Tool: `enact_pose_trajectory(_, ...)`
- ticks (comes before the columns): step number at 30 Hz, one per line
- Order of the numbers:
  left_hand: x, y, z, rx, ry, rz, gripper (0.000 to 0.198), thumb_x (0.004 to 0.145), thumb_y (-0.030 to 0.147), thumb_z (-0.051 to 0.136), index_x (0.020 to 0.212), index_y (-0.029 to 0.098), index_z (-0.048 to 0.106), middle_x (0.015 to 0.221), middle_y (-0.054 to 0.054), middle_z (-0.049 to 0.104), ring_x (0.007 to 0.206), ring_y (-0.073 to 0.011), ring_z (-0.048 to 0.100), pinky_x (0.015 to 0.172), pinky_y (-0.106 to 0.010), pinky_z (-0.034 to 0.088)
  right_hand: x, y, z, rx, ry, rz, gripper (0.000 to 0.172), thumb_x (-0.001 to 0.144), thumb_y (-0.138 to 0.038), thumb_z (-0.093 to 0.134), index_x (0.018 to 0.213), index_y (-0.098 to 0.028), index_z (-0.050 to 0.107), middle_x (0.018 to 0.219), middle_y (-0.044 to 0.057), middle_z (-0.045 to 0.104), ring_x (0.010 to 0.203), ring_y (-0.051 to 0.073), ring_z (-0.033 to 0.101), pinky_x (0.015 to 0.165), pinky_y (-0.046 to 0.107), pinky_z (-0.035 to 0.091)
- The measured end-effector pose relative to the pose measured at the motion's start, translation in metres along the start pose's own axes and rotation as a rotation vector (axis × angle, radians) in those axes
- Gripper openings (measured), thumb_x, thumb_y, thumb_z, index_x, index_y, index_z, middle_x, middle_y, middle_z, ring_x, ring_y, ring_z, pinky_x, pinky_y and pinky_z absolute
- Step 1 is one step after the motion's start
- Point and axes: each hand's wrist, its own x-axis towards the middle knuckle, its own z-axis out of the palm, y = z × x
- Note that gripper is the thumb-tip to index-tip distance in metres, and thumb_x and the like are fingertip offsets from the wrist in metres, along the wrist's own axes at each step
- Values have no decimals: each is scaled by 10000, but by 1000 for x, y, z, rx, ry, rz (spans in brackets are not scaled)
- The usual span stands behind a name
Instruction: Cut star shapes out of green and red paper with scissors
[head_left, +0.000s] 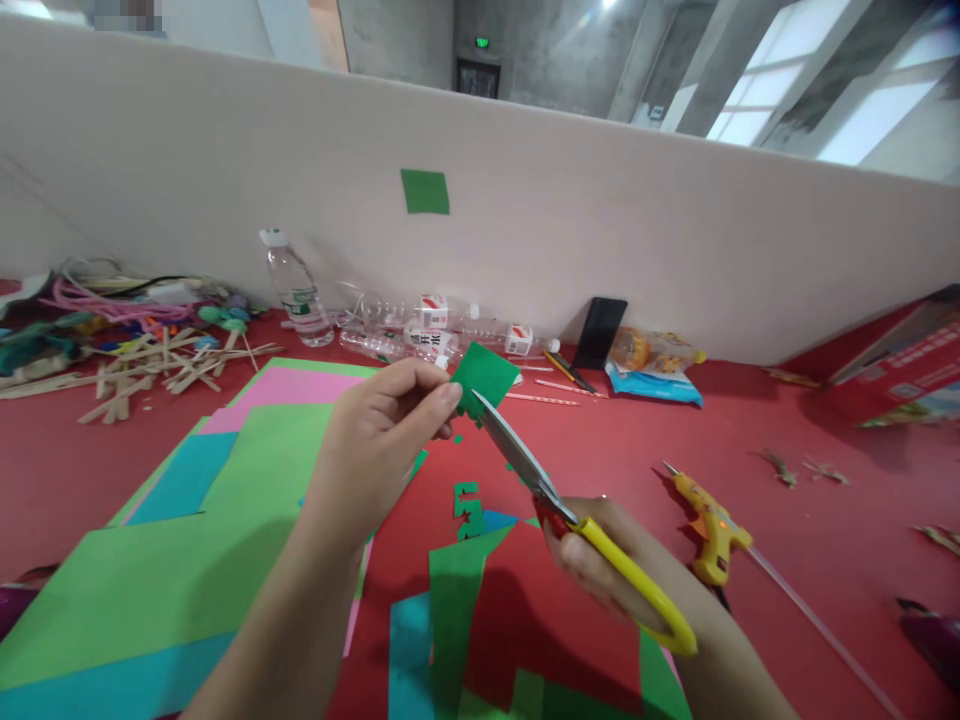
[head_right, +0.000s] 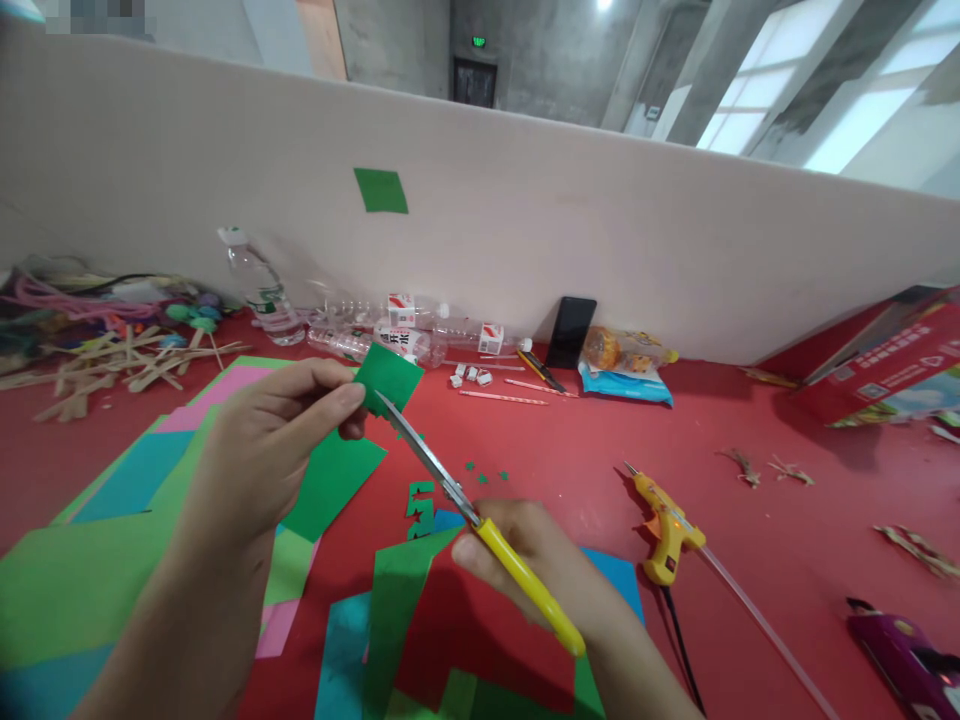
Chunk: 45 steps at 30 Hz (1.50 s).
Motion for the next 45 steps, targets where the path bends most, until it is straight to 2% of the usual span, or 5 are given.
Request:
enact_pose_trajectory(19, 1, -6, -4, -55, -6, -32, 139, 880, 231, 700, 741, 221, 702, 631, 28, 630, 593, -116, 599, 570, -227, 498, 1, -1, 1, -15, 5, 37, 675, 871, -882, 533, 693, -249, 380, 550, -96, 287, 476, 85, 231, 448, 257, 137)
enact_pose_trajectory(27, -4, -4, 11, -319, -71, -192, 126, 864, 268, 726, 759, 204, 702, 645, 14, 659, 615, -119, 593, 613, -242, 487, 5, -8, 7, -76, 110, 6, 705, 861, -918, 477, 686, -244, 368, 586, -82, 295, 517, 96, 249, 474, 251, 177)
enact_pose_trajectory(31, -4, 0, 18, -411, -45, -219, 146, 831, 234, 720, 696, 206, 673, 601, 22, 640, 576, -113, 579, 585, -239, 483, 5, -9, 7, -104, 117, 6, 711, 865, -919, 467, 677, -242, 356, 585, -80, 302, 516, 95, 266, 482, 252, 198)
enact_pose_trajectory(39, -8, -4, 17, -266, 17, -86, 89, 854, 199, 703, 768, 220, 705, 638, 34, 656, 613, -114, 612, 611, -239, 505, -1, -5, 8, -15, 22, -43, 635, 936, -846, 467, 767, -235, 423, 581, -76, 355, 498, 98, 272, 469, 265, 168)
enact_pose_trajectory(45, -9, -1, 20, -169, 50, -74, 83, 831, 214, 694, 749, 216, 681, 622, 37, 635, 585, -118, 599, 581, -246, 494, -2, -9, 9, -18, 57, -45, 646, 931, -855, 463, 750, -238, 409, 571, -74, 348, 505, 104, 278, 478, 280, 164)
